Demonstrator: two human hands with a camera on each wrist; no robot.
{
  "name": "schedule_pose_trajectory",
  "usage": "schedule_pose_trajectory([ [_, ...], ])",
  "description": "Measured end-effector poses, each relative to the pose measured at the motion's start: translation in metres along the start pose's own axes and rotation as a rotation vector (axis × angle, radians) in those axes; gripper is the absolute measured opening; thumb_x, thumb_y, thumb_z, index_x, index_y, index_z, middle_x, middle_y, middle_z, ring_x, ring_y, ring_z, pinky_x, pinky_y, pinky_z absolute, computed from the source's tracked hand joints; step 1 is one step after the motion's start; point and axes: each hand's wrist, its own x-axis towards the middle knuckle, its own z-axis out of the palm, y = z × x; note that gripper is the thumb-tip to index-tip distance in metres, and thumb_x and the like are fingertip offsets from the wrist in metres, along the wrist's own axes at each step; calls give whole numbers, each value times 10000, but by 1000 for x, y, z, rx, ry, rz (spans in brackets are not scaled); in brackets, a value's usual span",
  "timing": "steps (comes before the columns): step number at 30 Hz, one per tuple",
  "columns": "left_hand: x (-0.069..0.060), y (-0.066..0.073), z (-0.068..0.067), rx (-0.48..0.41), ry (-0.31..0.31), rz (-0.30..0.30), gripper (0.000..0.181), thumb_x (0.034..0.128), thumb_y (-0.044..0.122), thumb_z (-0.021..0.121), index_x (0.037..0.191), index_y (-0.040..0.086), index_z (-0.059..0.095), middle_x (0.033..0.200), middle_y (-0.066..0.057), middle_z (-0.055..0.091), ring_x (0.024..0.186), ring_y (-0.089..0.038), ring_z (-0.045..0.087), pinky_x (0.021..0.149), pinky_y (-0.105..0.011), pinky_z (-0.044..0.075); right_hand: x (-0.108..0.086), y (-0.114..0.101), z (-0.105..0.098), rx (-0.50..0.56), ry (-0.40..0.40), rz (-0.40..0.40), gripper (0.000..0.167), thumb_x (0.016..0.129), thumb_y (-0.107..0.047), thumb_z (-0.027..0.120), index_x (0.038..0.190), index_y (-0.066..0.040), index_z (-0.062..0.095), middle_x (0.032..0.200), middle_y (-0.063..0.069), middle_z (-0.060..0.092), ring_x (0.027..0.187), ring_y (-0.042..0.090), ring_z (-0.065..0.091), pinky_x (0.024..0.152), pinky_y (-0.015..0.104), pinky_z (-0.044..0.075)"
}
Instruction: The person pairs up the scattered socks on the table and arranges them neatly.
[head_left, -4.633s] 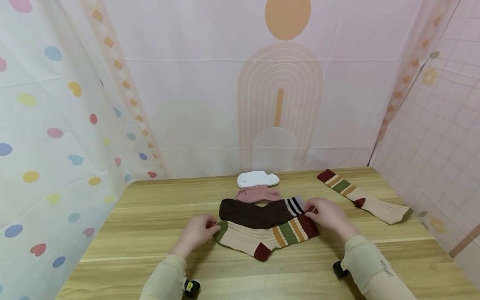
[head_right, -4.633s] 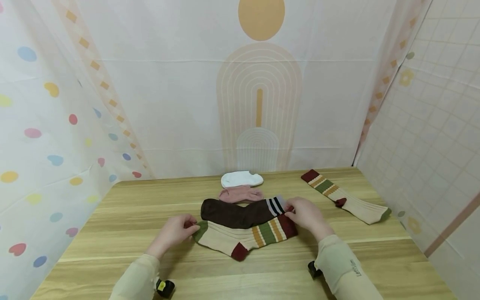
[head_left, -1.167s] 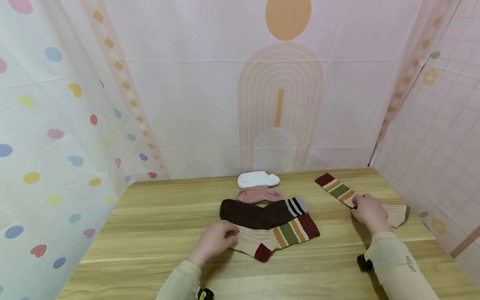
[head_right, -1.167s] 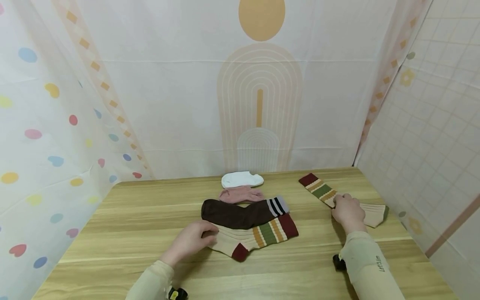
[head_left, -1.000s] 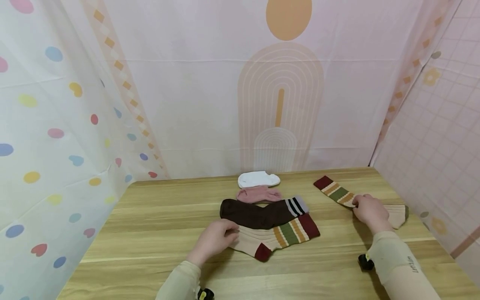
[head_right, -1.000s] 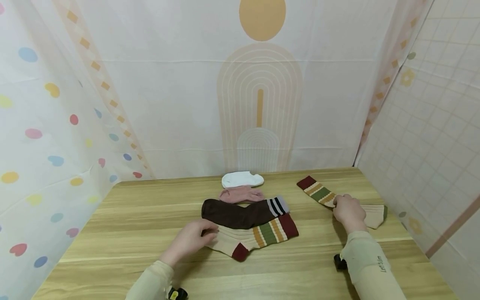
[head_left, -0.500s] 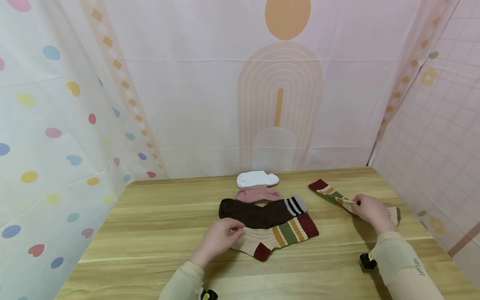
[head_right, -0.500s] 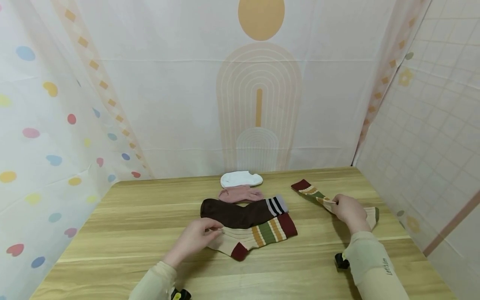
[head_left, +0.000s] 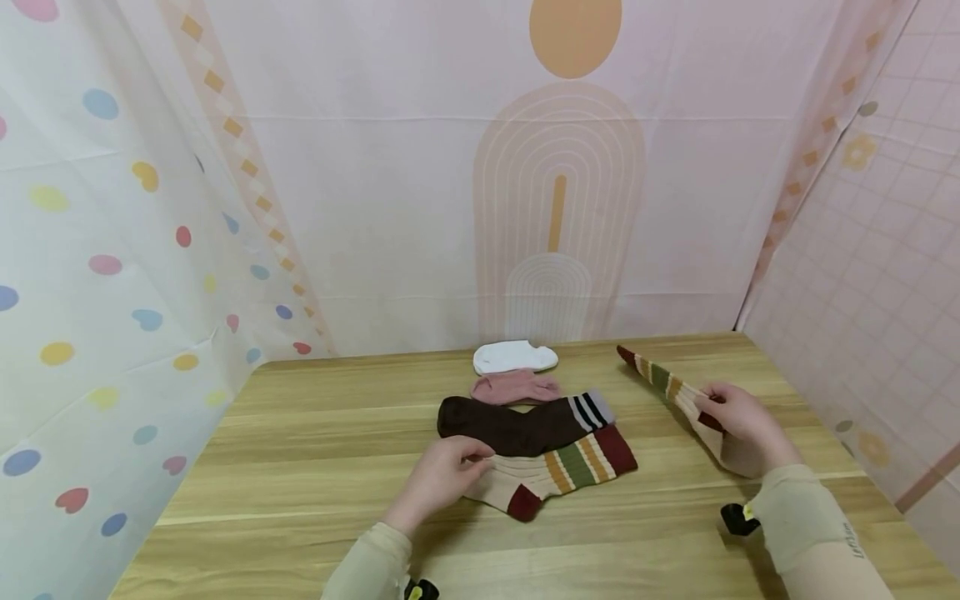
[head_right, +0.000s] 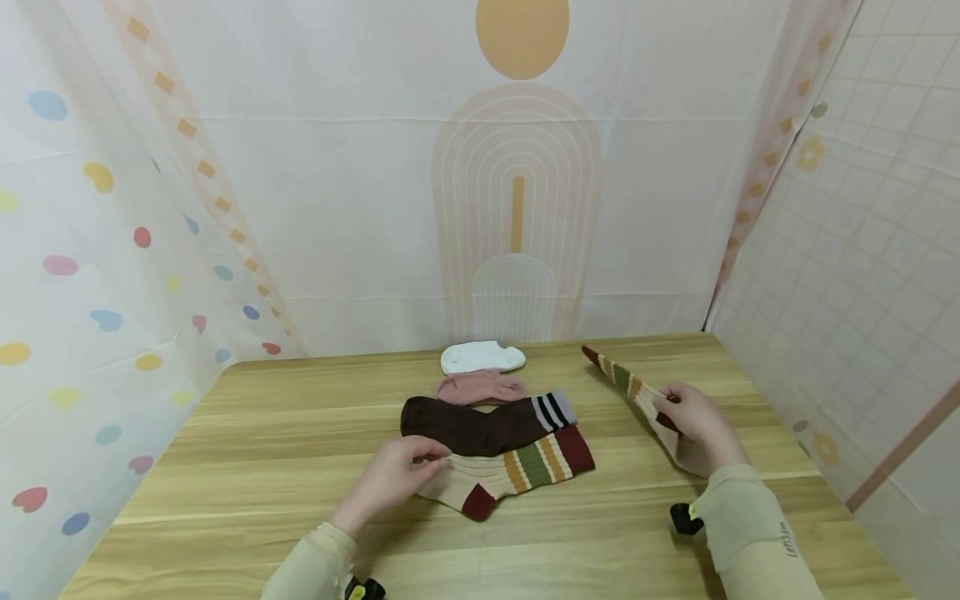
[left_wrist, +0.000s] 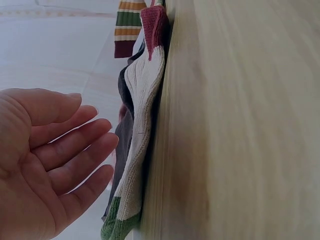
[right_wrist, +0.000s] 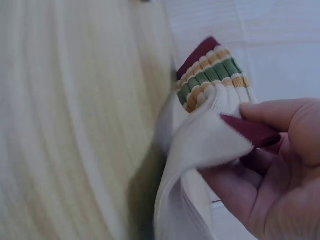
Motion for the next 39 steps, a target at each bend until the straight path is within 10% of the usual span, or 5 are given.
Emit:
schedule_pose_trajectory([
  [16,3,5,4,-38,-8,8,77,898,83,719,954,49,759,941,-26,724,889,-173,670,801,-374,542,5,-15,2,937,-66,33,183,1065,-171,447,925,-156,564,974,29,474,784,99,526,629,216,471],
  [32,9,12,12,-130,-3,46,120,903,57,712,1010,18,751,994,-61,730,928,-202,678,794,-327,557,-1,-66,16,1581,-257,-202,265,1065,-22,325,1108,33,581,1133,163,600,1055,243,631,878,366,544],
  [39,11,13,16,-224,-13,9,142,923,77,696,1039,5,736,1012,-57,725,887,-171,680,780,-291,553,0,-85,30,1698,-331,-263,287,1065,-14,308,1147,58,573,1159,198,599,1091,275,625,925,396,522],
])
